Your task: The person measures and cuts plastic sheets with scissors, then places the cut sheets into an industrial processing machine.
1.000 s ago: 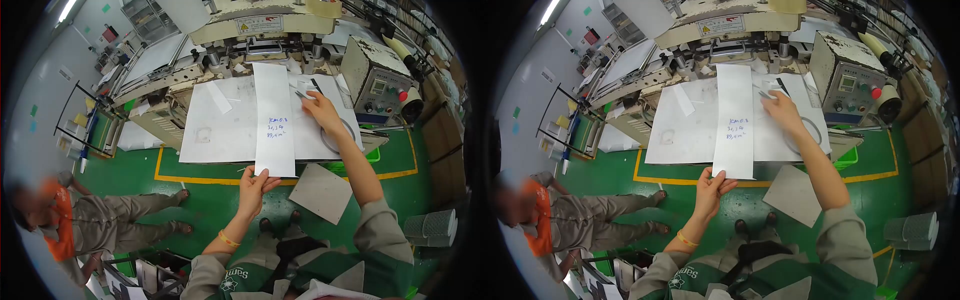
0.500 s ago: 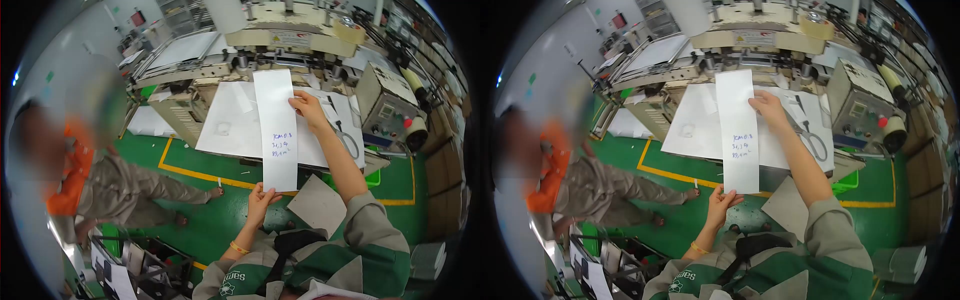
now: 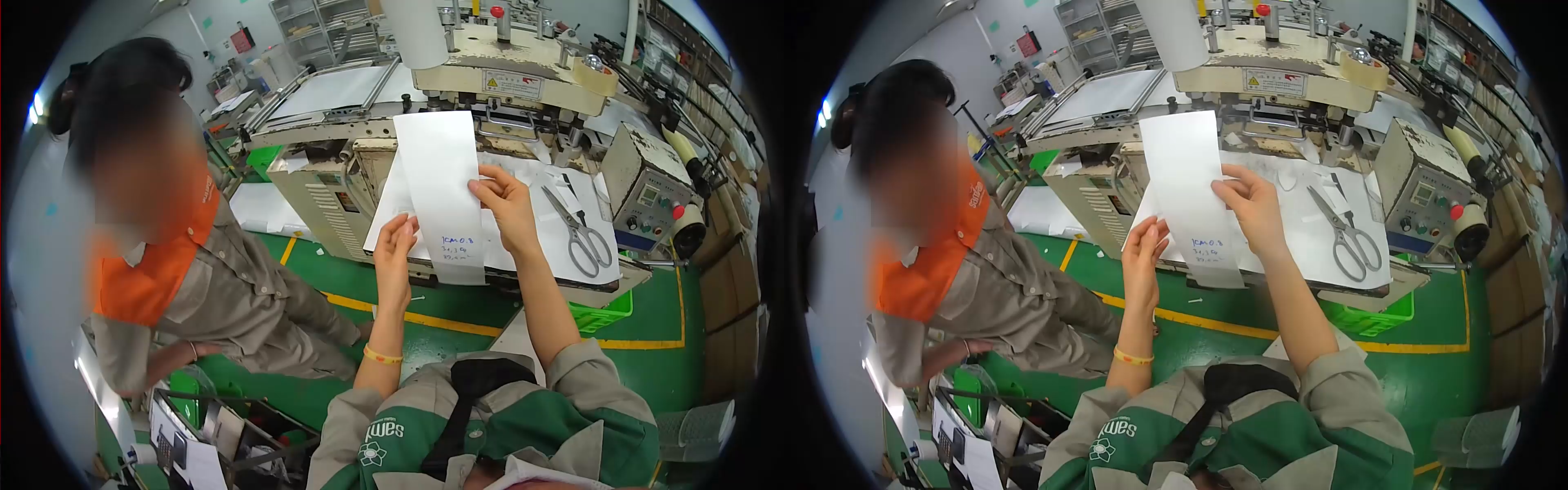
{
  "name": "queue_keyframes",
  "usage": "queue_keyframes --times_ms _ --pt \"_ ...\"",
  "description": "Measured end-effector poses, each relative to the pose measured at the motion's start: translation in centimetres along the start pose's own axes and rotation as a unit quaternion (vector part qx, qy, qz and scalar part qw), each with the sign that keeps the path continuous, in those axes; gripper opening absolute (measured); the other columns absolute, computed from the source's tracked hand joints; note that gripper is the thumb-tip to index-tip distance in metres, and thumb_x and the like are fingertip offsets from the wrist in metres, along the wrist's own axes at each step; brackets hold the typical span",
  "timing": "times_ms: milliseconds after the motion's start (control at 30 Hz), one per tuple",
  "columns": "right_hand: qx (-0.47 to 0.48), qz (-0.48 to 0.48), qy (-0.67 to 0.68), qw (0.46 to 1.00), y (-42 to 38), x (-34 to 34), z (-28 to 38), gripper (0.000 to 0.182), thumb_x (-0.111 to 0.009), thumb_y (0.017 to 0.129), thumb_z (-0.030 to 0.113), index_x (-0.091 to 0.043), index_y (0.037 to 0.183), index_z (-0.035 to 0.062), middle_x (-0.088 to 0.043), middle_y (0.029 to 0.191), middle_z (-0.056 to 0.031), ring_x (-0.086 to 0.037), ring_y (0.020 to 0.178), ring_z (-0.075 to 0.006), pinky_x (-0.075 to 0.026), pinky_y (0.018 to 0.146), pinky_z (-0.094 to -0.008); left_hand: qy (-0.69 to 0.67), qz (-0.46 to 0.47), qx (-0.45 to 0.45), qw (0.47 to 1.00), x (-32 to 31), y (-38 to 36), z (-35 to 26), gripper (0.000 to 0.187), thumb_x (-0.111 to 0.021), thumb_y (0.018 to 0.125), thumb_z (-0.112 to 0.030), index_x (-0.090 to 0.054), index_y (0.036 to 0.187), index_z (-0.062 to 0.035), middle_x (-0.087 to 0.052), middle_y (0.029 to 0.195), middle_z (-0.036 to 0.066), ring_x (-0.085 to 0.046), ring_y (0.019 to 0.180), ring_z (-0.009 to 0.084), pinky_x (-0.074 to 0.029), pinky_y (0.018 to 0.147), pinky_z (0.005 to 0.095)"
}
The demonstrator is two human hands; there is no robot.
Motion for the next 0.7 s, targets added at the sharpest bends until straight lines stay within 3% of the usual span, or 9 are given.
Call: queue_keyframes --times_ms 167,200,333,433,567,700 --pt "-0.019 -0.040 0.022 0.999 -0.9 -0.3 -1.6 0.029 -0.066 0.082 0.011 -0.060 0.108 -0.0004 -0.068 0.085 -0.0054 -0.060 0.074 -0.0083 -0.046 0.070 -0.0229 -0.034 0.022 0.036 0.999 -0.3 2.2 1.1 0.030 -0.055 0.092 -0.021 -0.054 0.113 0.0001 -0.061 0.101 0.005 -0.056 0.092 0.0112 -0.044 0.083 0.0292" --pt "-0.029 -0.044 0.028 0.998 -1.1 -0.3 -2.3 0.030 -0.067 0.081 0.012 -0.060 0.108 -0.0001 -0.068 0.085 -0.0058 -0.060 0.075 -0.0085 -0.047 0.070 -0.0229 -0.056 0.016 0.037 0.998 -0.2 2.3 1.4 0.025 -0.056 0.091 -0.018 -0.056 0.108 -0.0003 -0.060 0.096 0.003 -0.055 0.084 0.0084 -0.045 0.077 0.0264" --pt "-0.058 -0.053 0.039 0.996 -1.7 -0.3 -4.7 0.031 -0.067 0.082 0.013 -0.060 0.109 0.0013 -0.067 0.087 -0.0046 -0.060 0.076 -0.0084 -0.047 0.071 -0.0235 -0.130 0.026 0.041 0.990 0.1 2.7 2.4 0.022 -0.059 0.090 -0.015 -0.056 0.102 0.0030 -0.062 0.091 0.007 -0.058 0.079 0.0086 -0.046 0.069 0.0215" --pt "-0.096 -0.052 0.054 0.993 -1.2 -0.2 -7.4 0.029 -0.065 0.084 0.016 -0.060 0.110 0.0039 -0.066 0.092 -0.0023 -0.059 0.080 -0.0082 -0.046 0.074 -0.0238 -0.101 0.032 0.069 0.992 1.1 3.9 4.2 0.024 -0.057 0.090 -0.015 -0.055 0.104 0.0042 -0.062 0.091 0.007 -0.058 0.080 0.0099 -0.047 0.071 0.0226" --pt "-0.114 -0.052 0.134 0.983 0.6 -0.5 -11.3 0.023 -0.062 0.087 0.016 -0.062 0.106 0.0033 -0.064 0.088 -0.0006 -0.058 0.078 -0.0074 -0.046 0.072 -0.0225 -0.135 0.078 0.116 0.981 1.5 6.6 6.0 0.023 -0.055 0.090 -0.011 -0.054 0.107 0.0044 -0.061 0.102 0.010 -0.059 0.094 0.0155 -0.048 0.083 0.0287" --pt "-0.097 -0.060 0.184 0.976 1.3 -1.4 -12.5 0.019 -0.061 0.087 0.015 -0.063 0.101 0.0012 -0.064 0.088 -0.0013 -0.058 0.077 -0.0073 -0.047 0.071 -0.0217 -0.168 0.114 0.131 0.970 1.8 9.4 6.8 0.021 -0.056 0.090 -0.011 -0.055 0.105 0.0039 -0.061 0.100 0.009 -0.059 0.091 0.0147 -0.049 0.081 0.0273"
Point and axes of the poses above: each hand's wrist, its own y-axis towards the middle knuckle, its own x-axis out of the back of the hand, z = x × y, the point moved 8 cm from there along y, towards the middle knuckle
